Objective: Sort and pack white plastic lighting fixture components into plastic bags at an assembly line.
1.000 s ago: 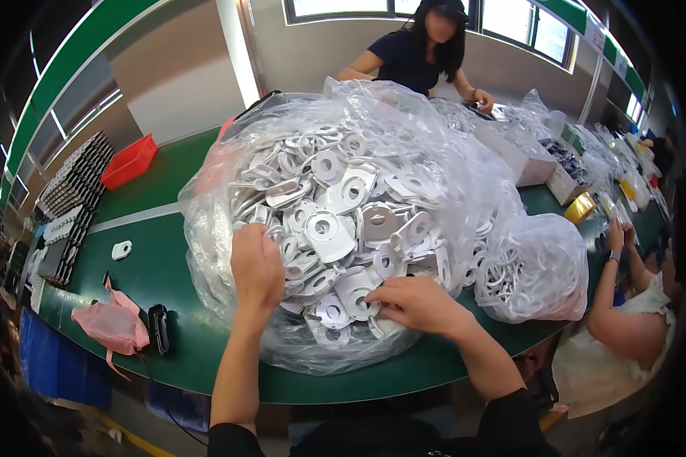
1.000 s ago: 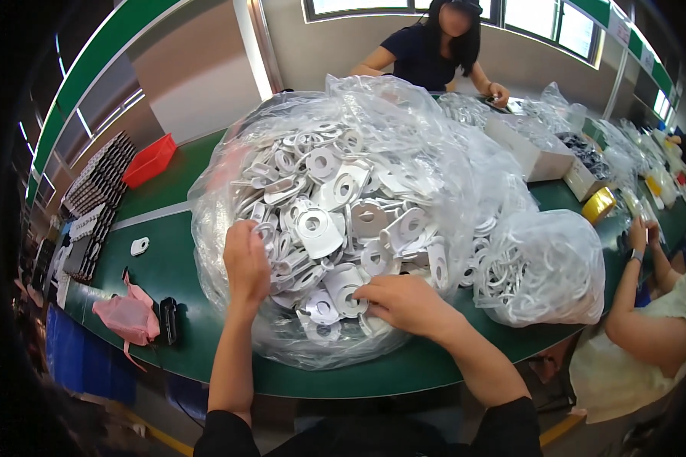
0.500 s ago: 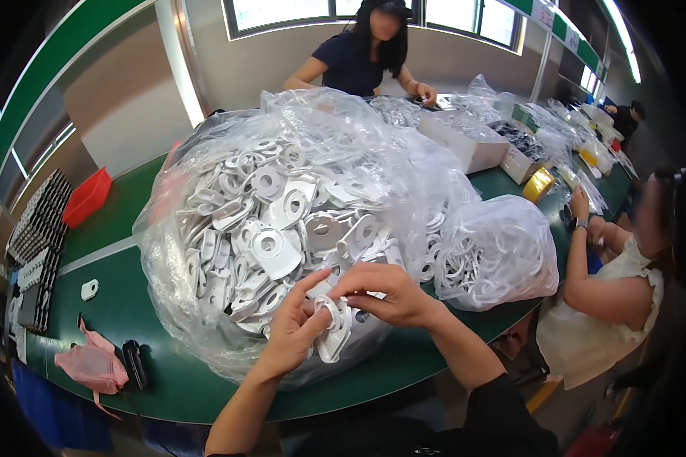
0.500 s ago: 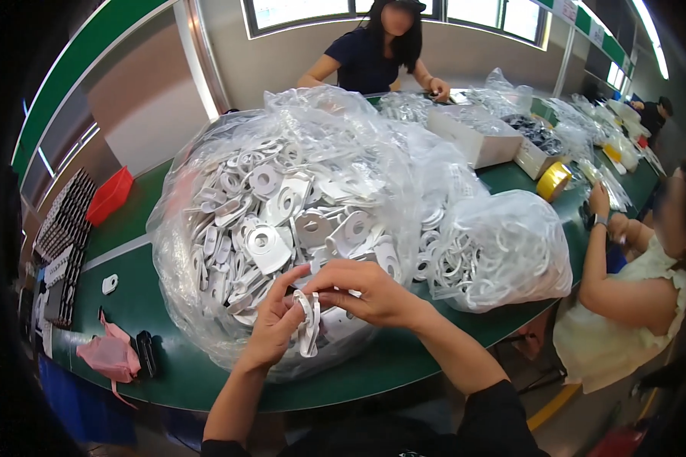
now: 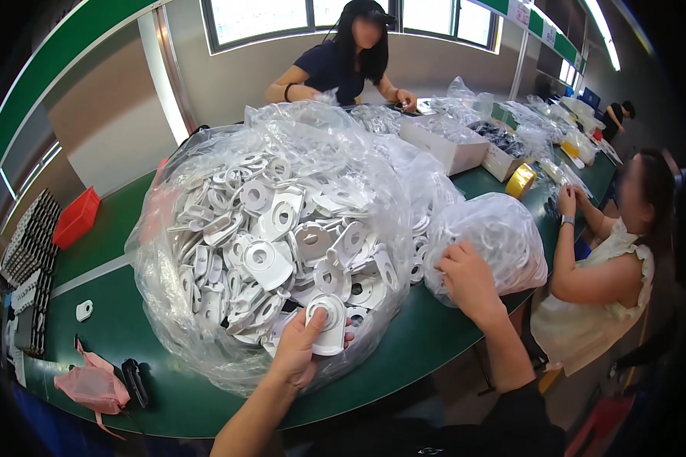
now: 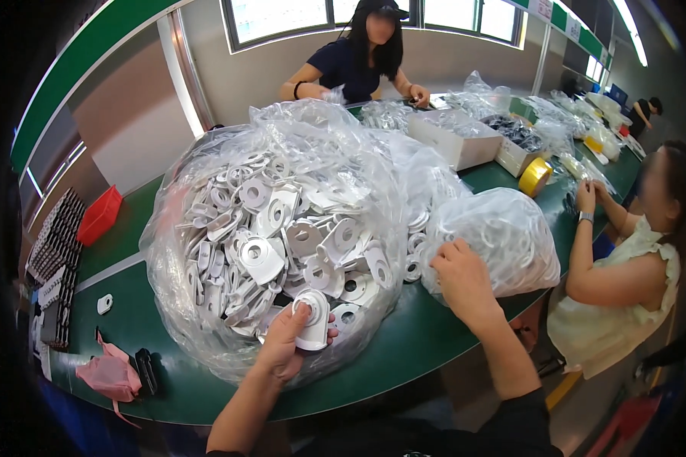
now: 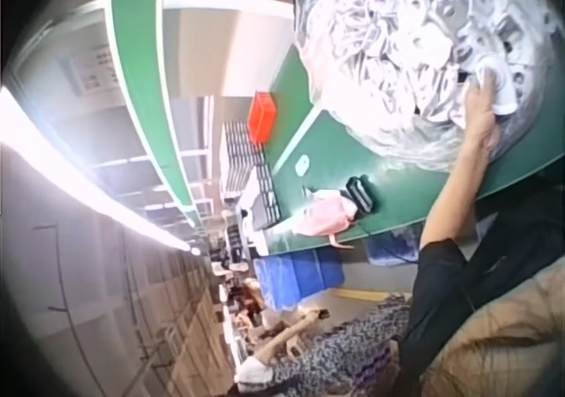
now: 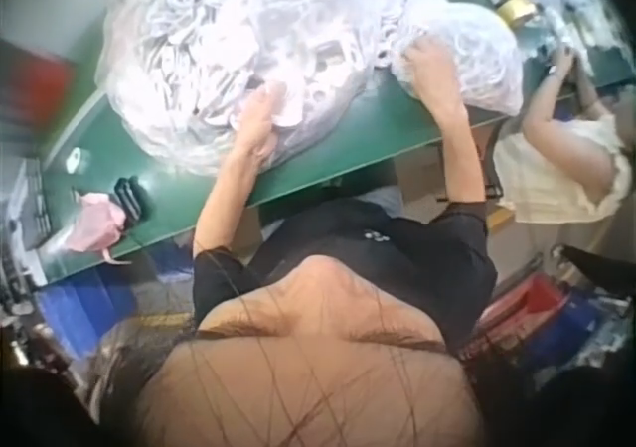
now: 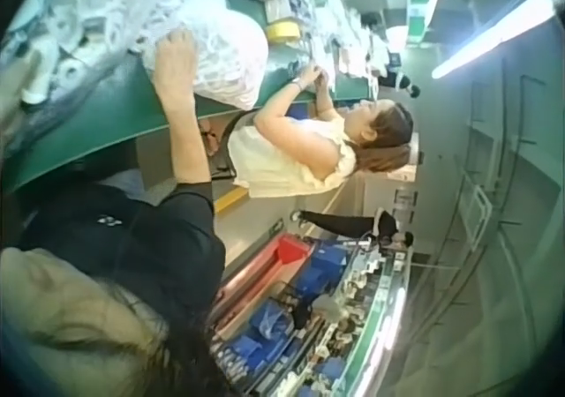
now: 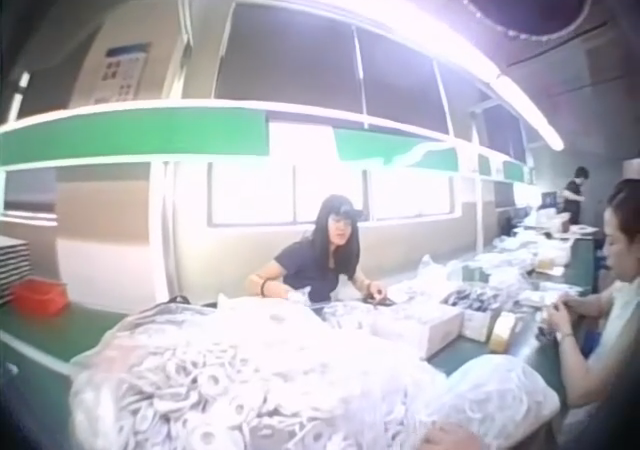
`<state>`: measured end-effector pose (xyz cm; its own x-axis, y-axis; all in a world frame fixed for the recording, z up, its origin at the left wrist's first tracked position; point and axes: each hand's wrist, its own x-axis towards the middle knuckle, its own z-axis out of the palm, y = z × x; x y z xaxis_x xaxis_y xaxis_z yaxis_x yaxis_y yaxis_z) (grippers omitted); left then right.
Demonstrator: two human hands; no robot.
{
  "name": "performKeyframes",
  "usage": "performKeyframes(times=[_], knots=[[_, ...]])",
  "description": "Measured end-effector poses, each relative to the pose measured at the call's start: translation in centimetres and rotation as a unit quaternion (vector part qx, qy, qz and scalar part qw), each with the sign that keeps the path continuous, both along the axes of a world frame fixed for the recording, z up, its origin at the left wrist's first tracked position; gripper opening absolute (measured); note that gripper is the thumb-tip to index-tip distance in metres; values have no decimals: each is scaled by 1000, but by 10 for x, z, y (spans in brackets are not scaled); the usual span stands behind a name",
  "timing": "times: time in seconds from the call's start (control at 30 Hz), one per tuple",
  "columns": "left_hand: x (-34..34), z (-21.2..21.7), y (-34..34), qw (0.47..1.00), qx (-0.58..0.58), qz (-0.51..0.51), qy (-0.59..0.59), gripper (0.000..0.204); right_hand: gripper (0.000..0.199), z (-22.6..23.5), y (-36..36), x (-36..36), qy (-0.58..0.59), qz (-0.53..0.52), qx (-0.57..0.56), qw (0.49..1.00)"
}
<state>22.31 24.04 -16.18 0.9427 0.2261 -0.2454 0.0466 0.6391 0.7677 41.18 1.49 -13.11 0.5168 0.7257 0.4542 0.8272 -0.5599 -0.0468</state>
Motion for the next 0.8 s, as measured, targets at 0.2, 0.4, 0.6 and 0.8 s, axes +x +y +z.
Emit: performKeyframes(times=[0.2,0.4,0.6,0.8], knots=[[3,-11,1,998,61,13,32,42,9,1,-17,15,-66,44,-48,996],[0,6,-1,997,-26,9,71,37,14,53,-9,4,-40,2,107,993],[0,4,1,997,48,-31,51,31,13,57,-11,23,144,-72,33,986],[0,-2,6,998,63,-19,7,33,12,70,10,27,213,44,-96,971]])
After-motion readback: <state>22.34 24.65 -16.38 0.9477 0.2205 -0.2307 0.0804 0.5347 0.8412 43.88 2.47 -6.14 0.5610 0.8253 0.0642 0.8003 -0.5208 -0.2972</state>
